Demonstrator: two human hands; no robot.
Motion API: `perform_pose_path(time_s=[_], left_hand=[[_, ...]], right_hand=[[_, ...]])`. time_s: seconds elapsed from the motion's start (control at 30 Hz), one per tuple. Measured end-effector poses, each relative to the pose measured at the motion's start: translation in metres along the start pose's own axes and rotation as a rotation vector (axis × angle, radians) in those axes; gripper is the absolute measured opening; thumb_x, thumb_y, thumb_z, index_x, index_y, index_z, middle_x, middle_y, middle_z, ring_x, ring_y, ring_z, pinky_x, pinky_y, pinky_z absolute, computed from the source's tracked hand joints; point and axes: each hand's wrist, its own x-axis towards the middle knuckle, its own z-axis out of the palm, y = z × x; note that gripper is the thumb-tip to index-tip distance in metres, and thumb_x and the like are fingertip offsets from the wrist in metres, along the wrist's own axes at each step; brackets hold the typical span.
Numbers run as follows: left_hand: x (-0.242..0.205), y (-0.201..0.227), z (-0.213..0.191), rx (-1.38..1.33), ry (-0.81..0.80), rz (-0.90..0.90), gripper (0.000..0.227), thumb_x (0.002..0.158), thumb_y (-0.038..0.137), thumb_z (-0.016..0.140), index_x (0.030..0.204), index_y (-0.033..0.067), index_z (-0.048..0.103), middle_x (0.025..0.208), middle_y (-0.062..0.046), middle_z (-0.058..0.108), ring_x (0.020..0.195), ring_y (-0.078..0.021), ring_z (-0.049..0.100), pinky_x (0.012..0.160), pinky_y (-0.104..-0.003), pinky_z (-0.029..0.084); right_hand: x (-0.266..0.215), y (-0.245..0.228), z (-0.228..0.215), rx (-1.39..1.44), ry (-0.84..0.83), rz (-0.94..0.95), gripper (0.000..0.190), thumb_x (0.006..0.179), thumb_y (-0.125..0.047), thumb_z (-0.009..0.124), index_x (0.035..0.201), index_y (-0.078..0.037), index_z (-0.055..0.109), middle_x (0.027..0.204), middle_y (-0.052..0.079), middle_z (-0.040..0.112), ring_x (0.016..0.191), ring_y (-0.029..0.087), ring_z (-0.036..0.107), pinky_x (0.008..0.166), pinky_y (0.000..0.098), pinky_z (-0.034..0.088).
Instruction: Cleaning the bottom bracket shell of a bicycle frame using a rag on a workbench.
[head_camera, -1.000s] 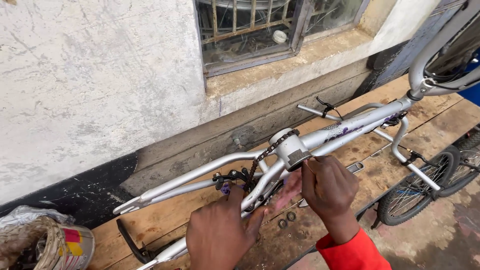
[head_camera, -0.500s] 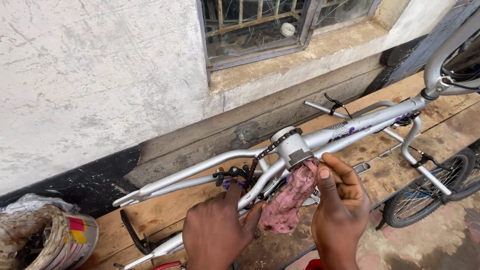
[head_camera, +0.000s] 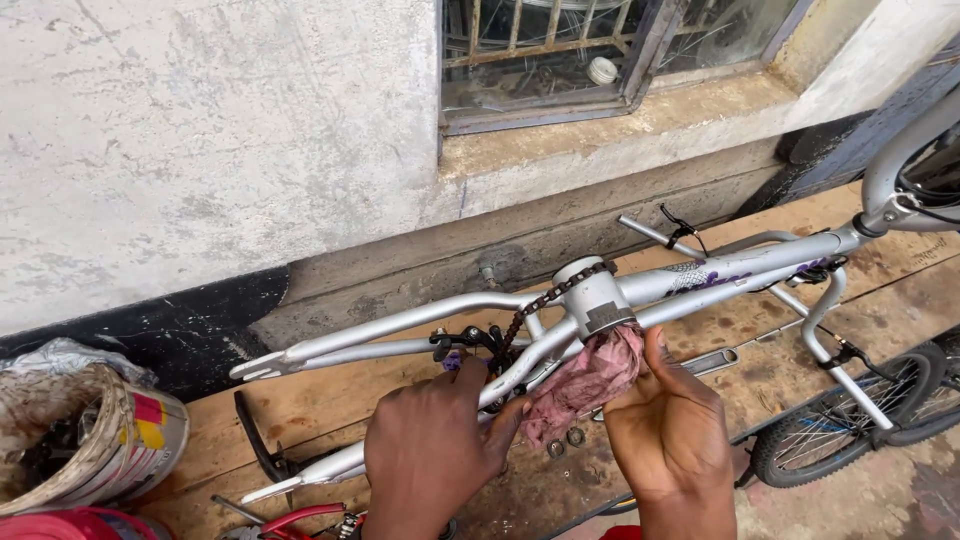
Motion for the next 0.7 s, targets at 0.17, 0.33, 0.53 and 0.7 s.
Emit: perform_pose_path(time_s=[0.17,0.33,0.53,0.7], left_hand=[[-0.001,0.002,0.000,-0.036,-0.025,-0.035,0.050,0.089,0.069,0.057,0.102,0.0200,0.056,0.066,-0.005,0.067,0.056,-0.0349,0.067,0.043,-0.052,0.051],[0.002,0.000,-0.004,-0.047,-0.095,0.032,0.049,0.094,0.063,0.056,0.100,0.0149,0.052,0.066,-0.008,0.066,0.052,-0.0335,0.065,0.042,-0.050,0.050],[0.006,0.000,-0.001,-0.082,-0.197,0.007,0.048,0.097,0.066,0.053,0.096,0.0178,0.052,0.068,-0.007,0.064,0.054,-0.0313,0.064,0.042,-0.050,0.050],[0.005,0.001,0.005,-0.052,-0.131,0.025,0.049,0.094,0.067,0.054,0.095,0.0181,0.053,0.068,-0.007,0.064,0.054,-0.0320,0.065,0.041,-0.050,0.049]], right_hand=[[0.027,0.008,-0.019,-0.056,-0.018,-0.054,0.016,0.089,-0.003,0.060,0.105,-0.003,0.063,0.105,0.010,0.071,0.098,0.017,0.068,0.091,0.0280,0.058],[0.045,0.033,-0.035,-0.117,-0.044,-0.477,0.029,0.077,0.004,0.070,0.102,-0.010,0.067,0.091,0.004,0.069,0.084,0.016,0.069,0.079,0.0231,0.058],[0.040,0.072,-0.032,-0.435,-0.082,-1.120,0.026,0.088,-0.009,0.077,0.094,-0.011,0.052,0.090,0.002,0.055,0.084,0.010,0.057,0.077,0.0186,0.050],[0.043,0.059,-0.042,-0.328,-0.136,-0.953,0.035,0.080,0.001,0.077,0.106,-0.007,0.055,0.093,0.005,0.064,0.089,0.012,0.066,0.083,0.0207,0.058]])
